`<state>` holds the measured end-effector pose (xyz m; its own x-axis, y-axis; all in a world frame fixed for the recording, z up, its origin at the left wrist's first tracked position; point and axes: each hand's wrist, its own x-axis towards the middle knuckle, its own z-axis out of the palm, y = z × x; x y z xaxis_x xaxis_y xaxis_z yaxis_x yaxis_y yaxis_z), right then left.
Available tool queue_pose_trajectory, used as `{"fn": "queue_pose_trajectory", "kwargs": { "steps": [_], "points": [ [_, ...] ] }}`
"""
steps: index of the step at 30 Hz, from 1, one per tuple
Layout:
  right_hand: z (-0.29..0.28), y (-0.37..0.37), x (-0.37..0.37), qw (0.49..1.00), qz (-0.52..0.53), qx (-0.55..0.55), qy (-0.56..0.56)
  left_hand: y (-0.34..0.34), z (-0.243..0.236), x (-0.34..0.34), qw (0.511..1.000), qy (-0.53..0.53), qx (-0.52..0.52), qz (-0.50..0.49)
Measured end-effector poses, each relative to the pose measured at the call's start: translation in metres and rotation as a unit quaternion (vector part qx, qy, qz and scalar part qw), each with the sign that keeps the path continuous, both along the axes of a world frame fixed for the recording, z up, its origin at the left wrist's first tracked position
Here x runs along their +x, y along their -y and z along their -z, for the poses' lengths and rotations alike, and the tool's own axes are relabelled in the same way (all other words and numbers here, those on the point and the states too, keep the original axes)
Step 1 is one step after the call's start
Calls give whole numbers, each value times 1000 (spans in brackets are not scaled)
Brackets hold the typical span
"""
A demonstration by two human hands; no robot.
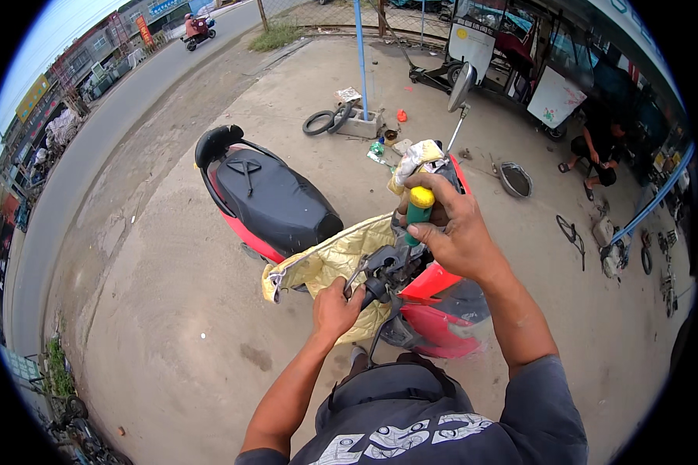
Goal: The person uses a screwdriver to adjust components on the handlebar area of a red scooter. They then remove a yellow quilted cover from the handlebars and attach a side mirror to the left handlebar.
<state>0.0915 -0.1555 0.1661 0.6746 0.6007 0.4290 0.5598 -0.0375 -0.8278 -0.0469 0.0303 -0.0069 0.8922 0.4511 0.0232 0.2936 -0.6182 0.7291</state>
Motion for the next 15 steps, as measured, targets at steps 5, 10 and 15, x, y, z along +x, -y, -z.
{"fn": "queue_pose_trajectory", "kwargs": {
  "steps": [5, 10, 15],
  "points": [
    [15, -9, -9, 978, 132, 10, 160, 1, -5, -2, 1000, 20, -17, -6],
    [-3, -5, -2, 991, 46, -17, 128, 2, -2, 1, 999, 28, -20, -13],
    [-4, -3, 0, 999, 5, -33, 41, -1, 2, 0, 999, 28, -22, -3]
  ]
}}
